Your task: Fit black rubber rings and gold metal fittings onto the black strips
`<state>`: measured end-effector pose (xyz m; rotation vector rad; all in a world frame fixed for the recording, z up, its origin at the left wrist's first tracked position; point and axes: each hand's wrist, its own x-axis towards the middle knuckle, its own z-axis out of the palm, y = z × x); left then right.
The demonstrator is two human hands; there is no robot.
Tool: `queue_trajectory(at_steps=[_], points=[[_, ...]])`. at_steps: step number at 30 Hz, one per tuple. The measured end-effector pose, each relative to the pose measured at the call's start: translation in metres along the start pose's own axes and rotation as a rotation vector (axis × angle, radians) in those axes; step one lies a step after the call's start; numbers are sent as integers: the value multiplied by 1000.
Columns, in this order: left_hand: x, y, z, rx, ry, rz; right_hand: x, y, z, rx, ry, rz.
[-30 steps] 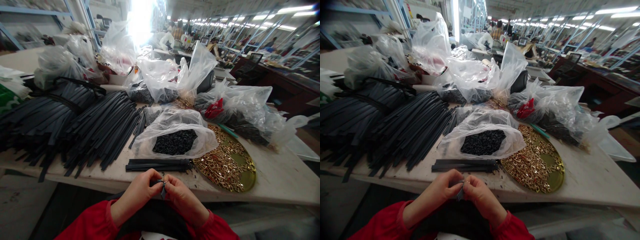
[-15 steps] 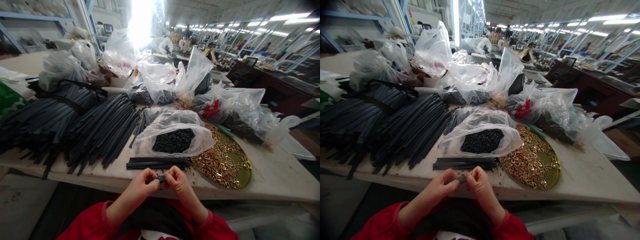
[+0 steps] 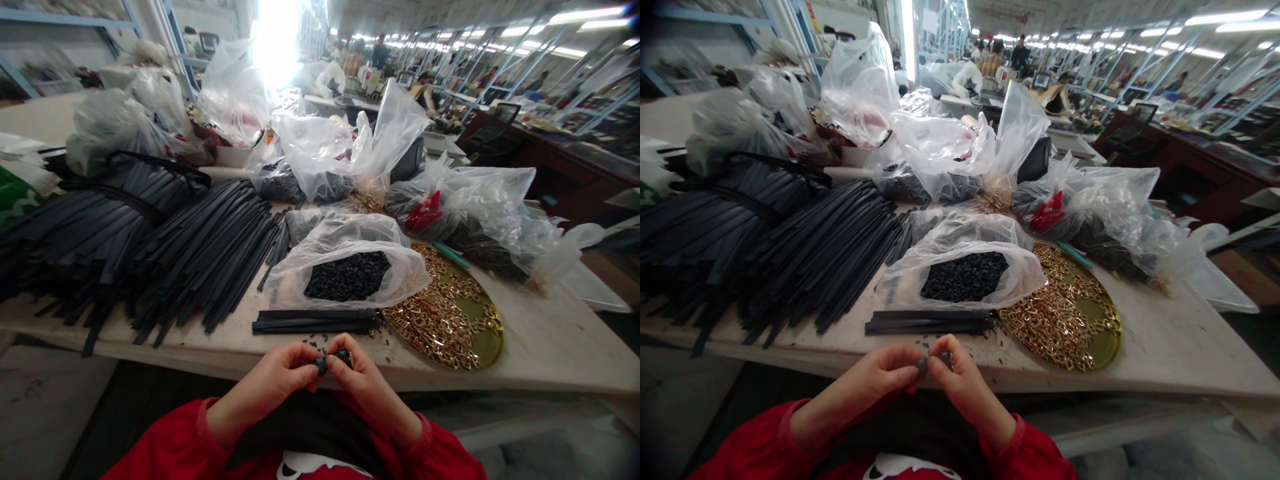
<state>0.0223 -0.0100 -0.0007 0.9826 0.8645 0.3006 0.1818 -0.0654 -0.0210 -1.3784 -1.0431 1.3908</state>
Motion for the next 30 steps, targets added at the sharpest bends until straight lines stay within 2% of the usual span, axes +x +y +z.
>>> queue_trajectory(at_steps=[4,11,15,20,27,30], points=[[2,-4,1,8,3,-23,-2,1,1,-100,-12,-14],[1,-13,5,45,16,-39,-13,-7,-6,-546,-169,-138],[-3,-16,7,72,-14,-89,-19,-10,-9,-531,-254,-112],[-7,-23,8,35,-38,-56,-26,0,-6,-421,-209,-91],[-18,-19,1,322,-247,-163,-32,13,-3,-436,-176,-126],[-21,-20,-1,392,-250,-137,-32,13,-3,-475,-197,-96]])
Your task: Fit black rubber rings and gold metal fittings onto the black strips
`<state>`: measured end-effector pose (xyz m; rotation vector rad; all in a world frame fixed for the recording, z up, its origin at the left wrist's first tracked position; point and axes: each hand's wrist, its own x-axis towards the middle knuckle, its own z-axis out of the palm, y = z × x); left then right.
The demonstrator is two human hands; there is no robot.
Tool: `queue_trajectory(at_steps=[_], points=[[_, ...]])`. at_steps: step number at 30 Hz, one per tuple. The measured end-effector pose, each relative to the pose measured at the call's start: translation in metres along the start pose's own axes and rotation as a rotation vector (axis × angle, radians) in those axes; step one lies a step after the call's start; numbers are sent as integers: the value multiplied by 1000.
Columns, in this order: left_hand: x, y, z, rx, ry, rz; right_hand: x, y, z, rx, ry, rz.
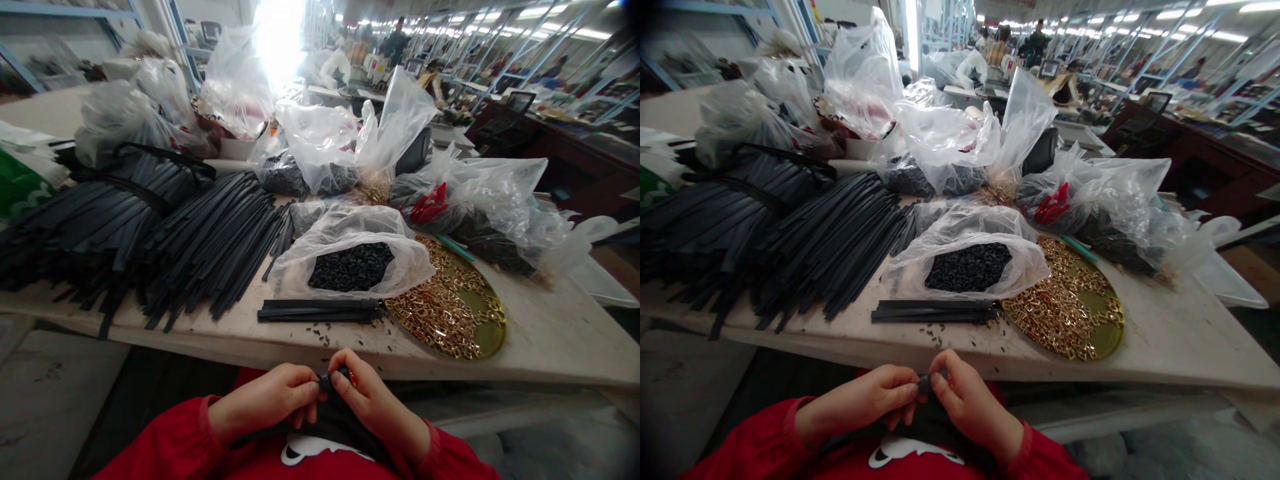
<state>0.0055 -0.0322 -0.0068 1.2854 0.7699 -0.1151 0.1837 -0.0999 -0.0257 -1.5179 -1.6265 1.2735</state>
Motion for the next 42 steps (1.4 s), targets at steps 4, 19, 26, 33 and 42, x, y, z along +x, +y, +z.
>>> queue_trajectory(at_steps=[4,19,26,33,42], points=[[3,-2,3,123,75,10,-1,-2,-3,-57,-59,-4],[4,-3,7,278,139,66,-1,4,3,81,-6,-39],[5,-3,19,280,131,40,-6,7,4,-34,-23,-47],[5,-3,19,423,180,103,-12,3,4,-103,-15,-75],[11,2,14,384,121,64,-5,9,3,-107,-6,-87]])
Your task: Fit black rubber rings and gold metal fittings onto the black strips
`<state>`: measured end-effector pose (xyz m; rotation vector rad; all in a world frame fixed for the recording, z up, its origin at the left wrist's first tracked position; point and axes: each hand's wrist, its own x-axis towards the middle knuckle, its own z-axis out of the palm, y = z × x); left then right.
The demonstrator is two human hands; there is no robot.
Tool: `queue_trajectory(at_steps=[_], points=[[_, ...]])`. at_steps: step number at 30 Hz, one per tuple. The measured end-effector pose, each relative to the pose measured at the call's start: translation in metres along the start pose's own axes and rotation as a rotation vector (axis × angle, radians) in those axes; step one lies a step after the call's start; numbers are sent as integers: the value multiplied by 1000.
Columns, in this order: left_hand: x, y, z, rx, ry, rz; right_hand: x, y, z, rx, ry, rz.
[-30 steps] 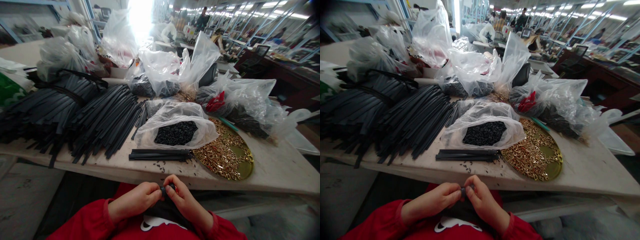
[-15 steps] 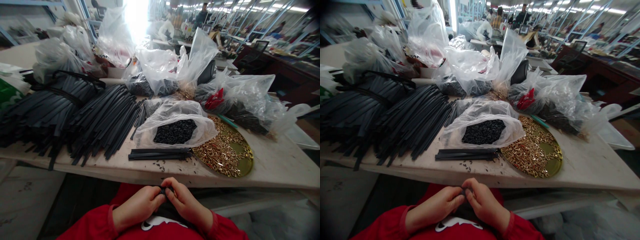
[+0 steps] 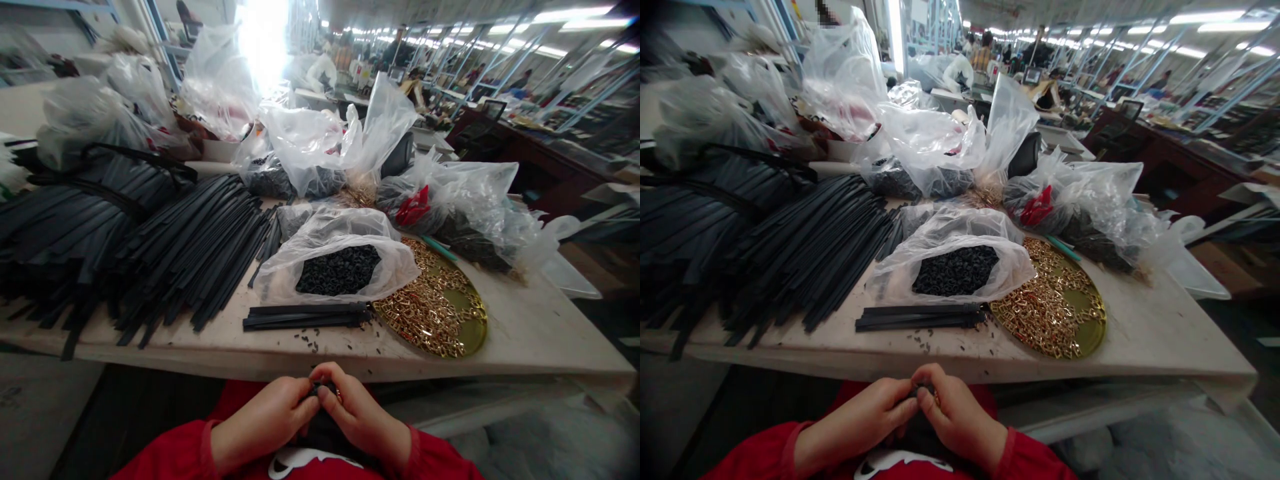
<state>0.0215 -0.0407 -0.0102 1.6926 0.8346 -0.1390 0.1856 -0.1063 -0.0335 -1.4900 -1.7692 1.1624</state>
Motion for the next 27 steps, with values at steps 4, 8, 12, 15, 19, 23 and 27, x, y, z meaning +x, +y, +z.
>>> queue_trajectory(at_steps=[4,8,12,15,19,23,27], points=[[15,-4,-31,237,217,76,16,7,-22,-173,257,-10],[49,-6,-52,450,533,186,49,25,-55,-514,511,-30],[73,-12,-55,543,621,180,76,55,-61,-813,596,-156],[66,-20,-66,614,691,199,78,70,-56,-874,660,-254],[46,-37,-118,806,931,-84,71,73,-54,-891,711,-342],[48,-52,-178,832,1050,-276,69,69,-53,-930,711,-385],[58,-60,-196,807,1061,-359,66,65,-50,-950,695,-408]])
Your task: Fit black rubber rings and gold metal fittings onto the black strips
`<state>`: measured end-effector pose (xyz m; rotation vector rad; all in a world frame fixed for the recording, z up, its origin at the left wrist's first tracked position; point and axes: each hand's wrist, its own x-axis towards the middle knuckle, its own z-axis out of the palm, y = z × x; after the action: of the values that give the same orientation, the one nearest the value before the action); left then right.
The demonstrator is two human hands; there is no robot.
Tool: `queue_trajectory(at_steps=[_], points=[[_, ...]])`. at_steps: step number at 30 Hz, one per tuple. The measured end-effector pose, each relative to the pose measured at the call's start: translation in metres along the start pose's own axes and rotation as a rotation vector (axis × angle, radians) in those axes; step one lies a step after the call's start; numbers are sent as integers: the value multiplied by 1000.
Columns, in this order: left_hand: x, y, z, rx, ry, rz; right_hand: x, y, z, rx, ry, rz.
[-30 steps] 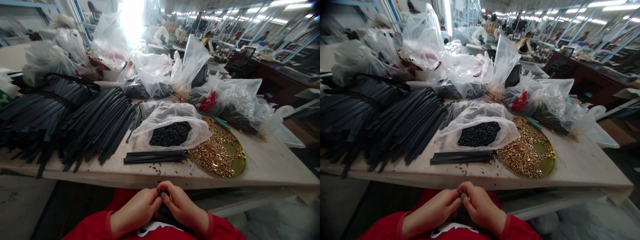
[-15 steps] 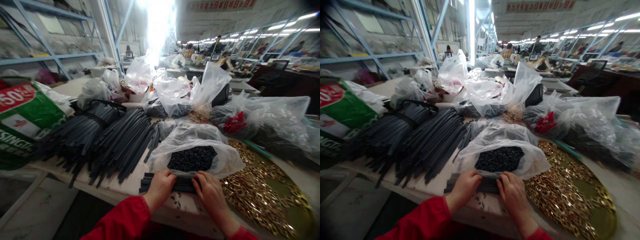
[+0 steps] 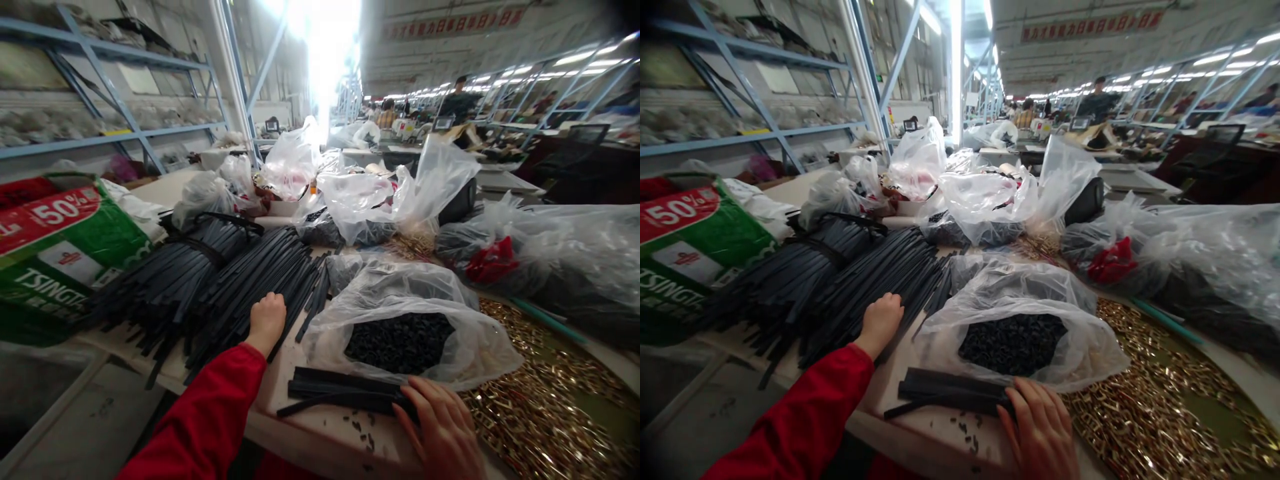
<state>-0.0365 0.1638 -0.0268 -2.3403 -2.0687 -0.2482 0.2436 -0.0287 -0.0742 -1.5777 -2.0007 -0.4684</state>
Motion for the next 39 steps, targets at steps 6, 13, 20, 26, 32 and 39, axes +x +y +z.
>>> queue_trajectory(at_steps=[6,13,20,26,32,39], points=[[-8,2,0,-125,-18,-69,-6,-11,-7,-31,-17,-7],[-22,2,-27,-500,-52,-124,-15,-27,-10,34,-60,-36],[-90,38,-63,-1072,-275,-64,11,-64,-38,639,-186,330],[-158,63,-57,-1591,-447,-426,30,-82,-48,1262,-285,864],[-186,62,-58,-1275,-744,60,26,-65,-41,1374,-425,1020],[-150,74,-54,-944,-736,287,38,-63,-37,1391,-632,949]])
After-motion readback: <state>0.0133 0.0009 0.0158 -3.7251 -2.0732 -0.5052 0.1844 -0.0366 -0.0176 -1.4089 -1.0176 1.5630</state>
